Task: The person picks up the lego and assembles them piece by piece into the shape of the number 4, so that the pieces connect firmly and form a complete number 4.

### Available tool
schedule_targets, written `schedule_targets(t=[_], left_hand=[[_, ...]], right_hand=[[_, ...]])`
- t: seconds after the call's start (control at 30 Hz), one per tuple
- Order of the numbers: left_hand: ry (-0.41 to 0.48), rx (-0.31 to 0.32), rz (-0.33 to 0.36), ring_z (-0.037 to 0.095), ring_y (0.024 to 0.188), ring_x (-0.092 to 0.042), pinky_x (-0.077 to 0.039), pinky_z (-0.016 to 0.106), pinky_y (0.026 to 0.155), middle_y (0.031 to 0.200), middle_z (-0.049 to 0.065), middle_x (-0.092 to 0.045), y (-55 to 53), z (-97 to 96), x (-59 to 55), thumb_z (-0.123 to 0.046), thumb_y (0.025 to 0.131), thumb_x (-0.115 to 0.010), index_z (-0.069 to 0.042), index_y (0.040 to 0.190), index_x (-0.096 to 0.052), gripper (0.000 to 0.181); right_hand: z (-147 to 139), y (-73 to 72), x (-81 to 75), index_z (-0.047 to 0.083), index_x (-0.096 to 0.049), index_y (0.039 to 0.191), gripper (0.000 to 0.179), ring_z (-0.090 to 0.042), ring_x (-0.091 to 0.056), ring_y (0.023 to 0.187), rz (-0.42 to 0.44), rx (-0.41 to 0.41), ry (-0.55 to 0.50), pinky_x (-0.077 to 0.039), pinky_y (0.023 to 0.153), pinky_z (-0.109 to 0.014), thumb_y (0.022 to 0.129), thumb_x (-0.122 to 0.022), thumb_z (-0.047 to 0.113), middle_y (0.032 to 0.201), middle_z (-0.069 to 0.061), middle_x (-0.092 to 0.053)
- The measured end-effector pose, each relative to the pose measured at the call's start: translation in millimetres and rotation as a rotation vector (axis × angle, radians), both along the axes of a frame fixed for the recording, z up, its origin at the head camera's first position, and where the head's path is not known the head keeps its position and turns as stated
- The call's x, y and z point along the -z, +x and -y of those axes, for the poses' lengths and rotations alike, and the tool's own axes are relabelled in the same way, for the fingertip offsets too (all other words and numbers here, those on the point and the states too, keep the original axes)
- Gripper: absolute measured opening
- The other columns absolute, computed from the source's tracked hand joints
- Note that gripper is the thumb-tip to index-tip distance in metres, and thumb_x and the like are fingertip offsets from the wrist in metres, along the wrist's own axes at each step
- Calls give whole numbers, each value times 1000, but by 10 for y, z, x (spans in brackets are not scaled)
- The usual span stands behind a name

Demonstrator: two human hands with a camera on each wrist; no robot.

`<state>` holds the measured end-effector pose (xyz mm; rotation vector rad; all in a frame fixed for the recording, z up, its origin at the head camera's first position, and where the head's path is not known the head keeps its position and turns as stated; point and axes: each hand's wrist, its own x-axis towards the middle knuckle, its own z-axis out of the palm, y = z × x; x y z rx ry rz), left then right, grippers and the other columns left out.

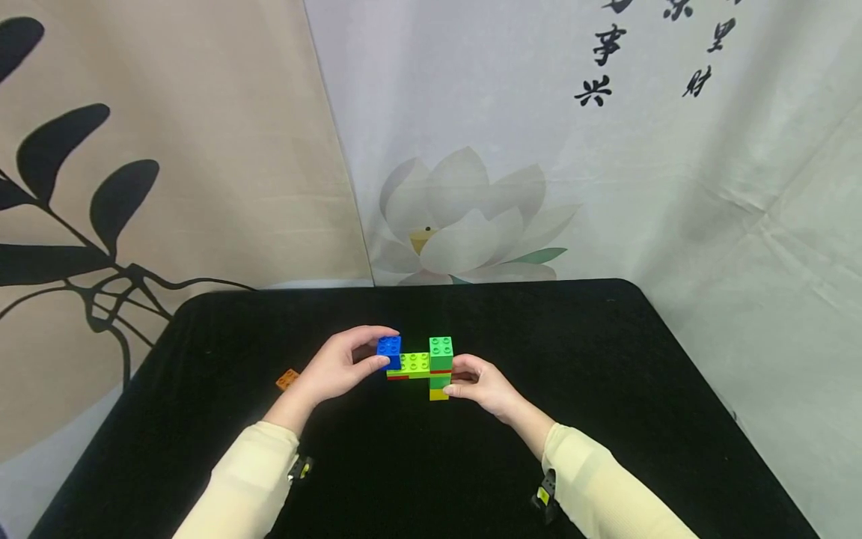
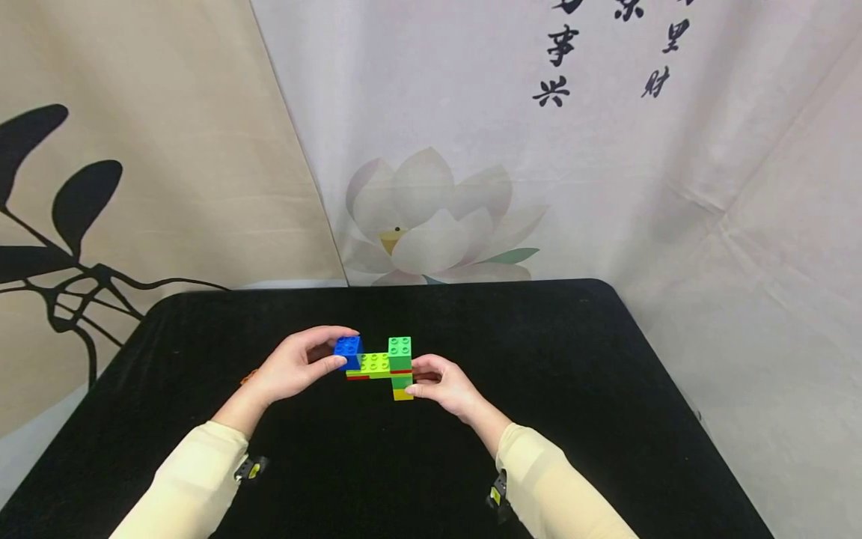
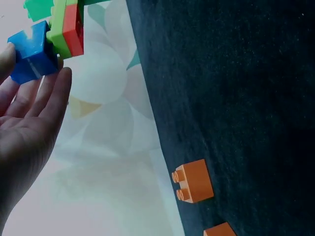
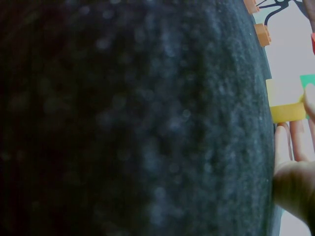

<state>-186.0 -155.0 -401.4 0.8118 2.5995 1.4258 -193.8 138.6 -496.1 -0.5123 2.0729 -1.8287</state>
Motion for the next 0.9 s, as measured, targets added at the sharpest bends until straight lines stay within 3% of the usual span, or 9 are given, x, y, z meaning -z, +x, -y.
schedule_targets(t=[0.37, 0.67, 0.9], left_hand=[[6, -6, -13, 24, 111, -63, -53, 38, 92, 126, 9, -62, 25, -57, 37, -16, 96, -67, -11, 132, -60, 37], [24, -40, 35, 28, 115, -60, -54, 40, 91, 132, 10, -58, 50, -75, 76, -20, 97, -65, -15, 136, -57, 40], [98, -79, 96, 28, 112, -60, -54, 44, 90, 127, 10, -58, 87, -100, 154, -28, 100, -60, -18, 138, -55, 39]], right_hand=[[-4, 4, -4, -5, -55, 128, 40, -35, -58, 118, 8, -6, -6, -51, 97, -41, 92, -69, 5, 125, -20, -62], [8, -3, -3, -4, -56, 127, 40, -34, -59, 117, 4, -1, 3, -51, 97, -41, 91, -71, 5, 125, -19, -63], [9, -3, 0, -4, -55, 127, 39, -34, -59, 117, 4, 0, 3, -50, 97, -41, 91, -70, 5, 125, -20, -62]])
